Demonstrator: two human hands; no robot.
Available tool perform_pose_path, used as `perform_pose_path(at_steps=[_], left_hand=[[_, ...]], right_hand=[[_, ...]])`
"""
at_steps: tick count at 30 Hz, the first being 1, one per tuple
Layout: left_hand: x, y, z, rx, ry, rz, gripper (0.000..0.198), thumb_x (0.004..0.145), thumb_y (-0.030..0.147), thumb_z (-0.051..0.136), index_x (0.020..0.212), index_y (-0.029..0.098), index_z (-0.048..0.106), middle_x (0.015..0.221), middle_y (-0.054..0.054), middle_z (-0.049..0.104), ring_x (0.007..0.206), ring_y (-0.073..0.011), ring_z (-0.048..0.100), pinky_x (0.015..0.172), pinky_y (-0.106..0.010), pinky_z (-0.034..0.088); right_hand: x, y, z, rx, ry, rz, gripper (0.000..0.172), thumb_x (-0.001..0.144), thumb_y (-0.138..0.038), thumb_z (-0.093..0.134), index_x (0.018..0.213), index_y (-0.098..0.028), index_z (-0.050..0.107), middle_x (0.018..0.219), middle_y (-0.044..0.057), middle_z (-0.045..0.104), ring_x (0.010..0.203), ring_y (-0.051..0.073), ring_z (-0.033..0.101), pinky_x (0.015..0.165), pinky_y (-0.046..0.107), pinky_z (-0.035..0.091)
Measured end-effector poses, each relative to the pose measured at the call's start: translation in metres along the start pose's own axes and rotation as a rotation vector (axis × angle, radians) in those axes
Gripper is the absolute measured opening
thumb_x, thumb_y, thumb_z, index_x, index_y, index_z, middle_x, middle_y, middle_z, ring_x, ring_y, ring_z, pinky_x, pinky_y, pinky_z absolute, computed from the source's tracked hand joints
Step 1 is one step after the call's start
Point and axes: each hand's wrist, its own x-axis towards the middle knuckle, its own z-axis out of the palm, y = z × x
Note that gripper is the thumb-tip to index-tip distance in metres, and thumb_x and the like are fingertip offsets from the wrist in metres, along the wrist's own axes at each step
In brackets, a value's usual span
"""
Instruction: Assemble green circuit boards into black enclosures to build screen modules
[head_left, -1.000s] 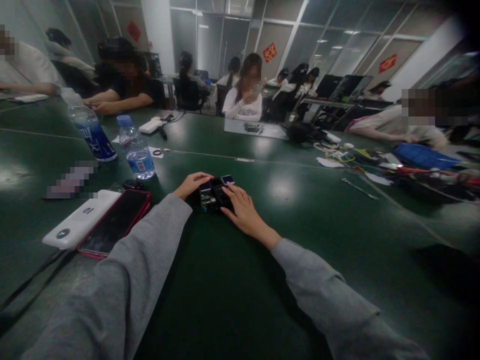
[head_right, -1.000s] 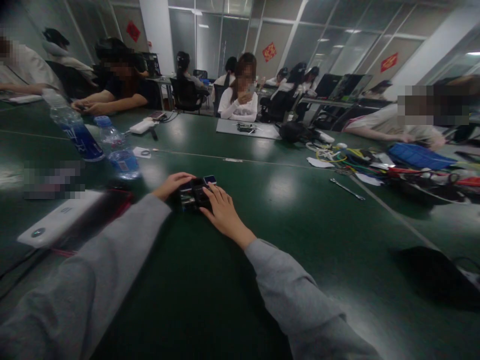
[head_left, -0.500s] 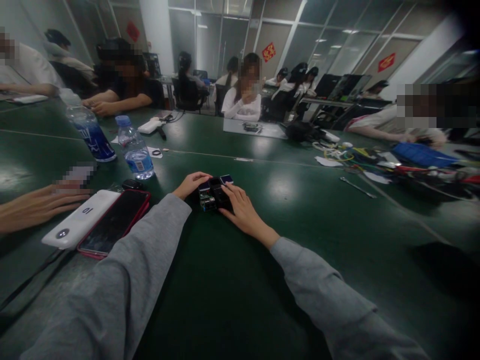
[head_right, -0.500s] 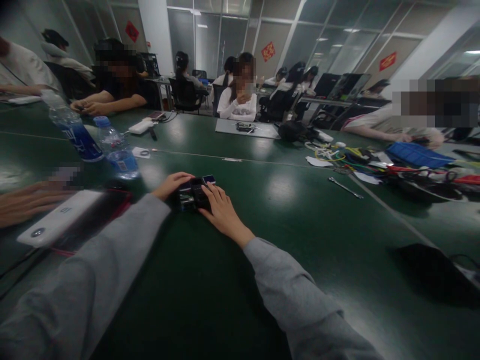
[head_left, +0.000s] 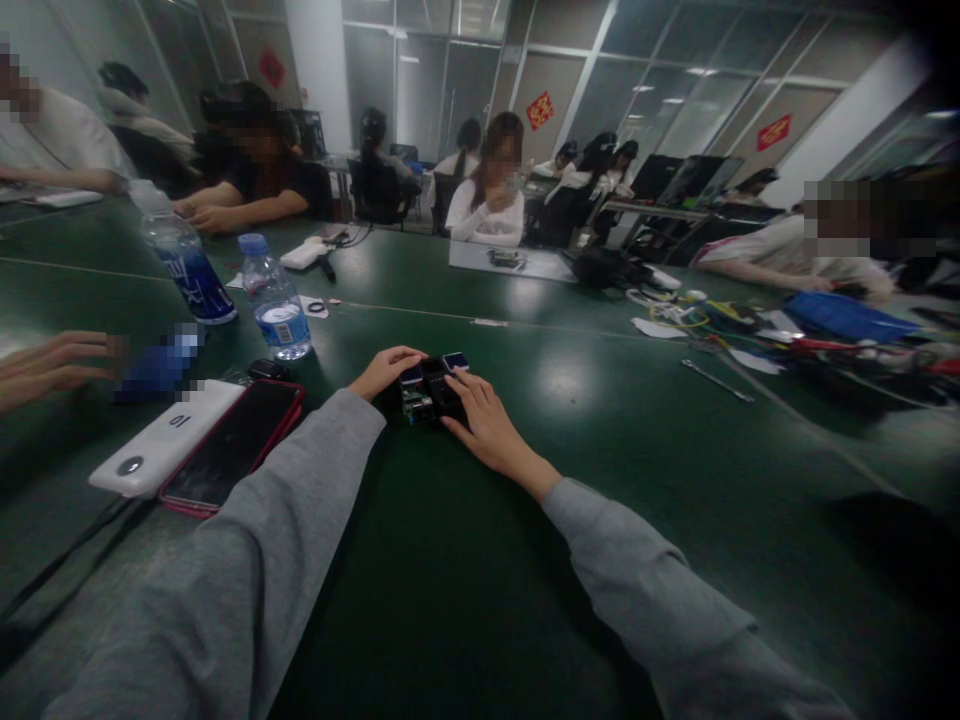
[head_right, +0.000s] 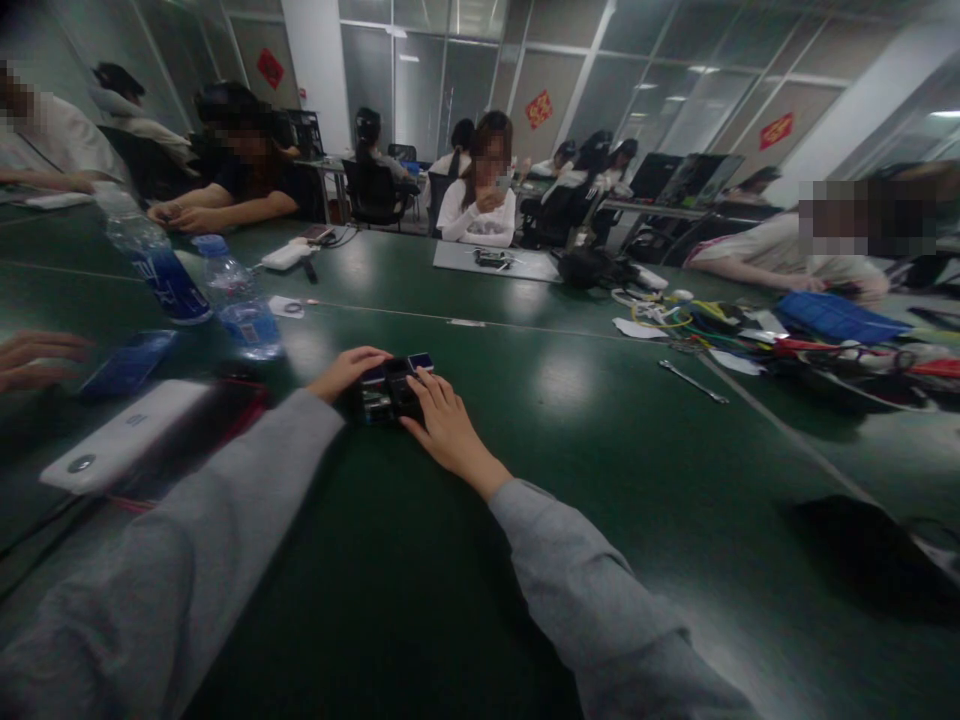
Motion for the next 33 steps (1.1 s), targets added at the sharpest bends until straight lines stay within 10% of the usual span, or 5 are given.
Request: perform_pose_path(at_steps=[14,25,33], left_hand=[[0.000,0.000,-0.001,0.002,0.013,-0.005,0.033,0.081,0.040,0.062,0.103,0.016,0.070,0.106,-0.010,0.071,0.104,-0.0242,0.062,0.096,-0.042,0.045],[0.008,-0.020,-0.002,-0.082,0.030,0.020,0.036,0.080,0.041,0.064,0.103,0.015,0.069,0.110,-0.010,0.070,0.102,-0.0218,0.063,0.096,-0.039,0.046],[0.006,-0.011,0.000,-0.058,0.036,-0.013,0.031,0.080,0.040,0.063,0.098,0.016,0.071,0.105,-0.010,0.072,0.101,-0.0242,0.064,0.094,-0.041,0.047]], right_hand=[[0.001,-0.005,-0.010,0.090,0.097,0.010,0.041,0.099,-0.030,0.039,0.140,-0.027,0.042,0.144,0.005,0.042,0.132,0.024,0.037,0.110,0.050,0.040],[0.000,0.009,-0.002,0.116,0.162,0.032,0.056,0.088,-0.009,0.045,0.141,-0.026,0.043,0.144,0.004,0.042,0.129,0.026,0.036,0.108,0.052,0.040],[0.004,0.028,0.004,0.319,0.360,0.196,0.038,0.092,-0.021,0.041,0.129,-0.022,0.053,0.137,0.008,0.051,0.126,0.023,0.046,0.109,0.049,0.037]])
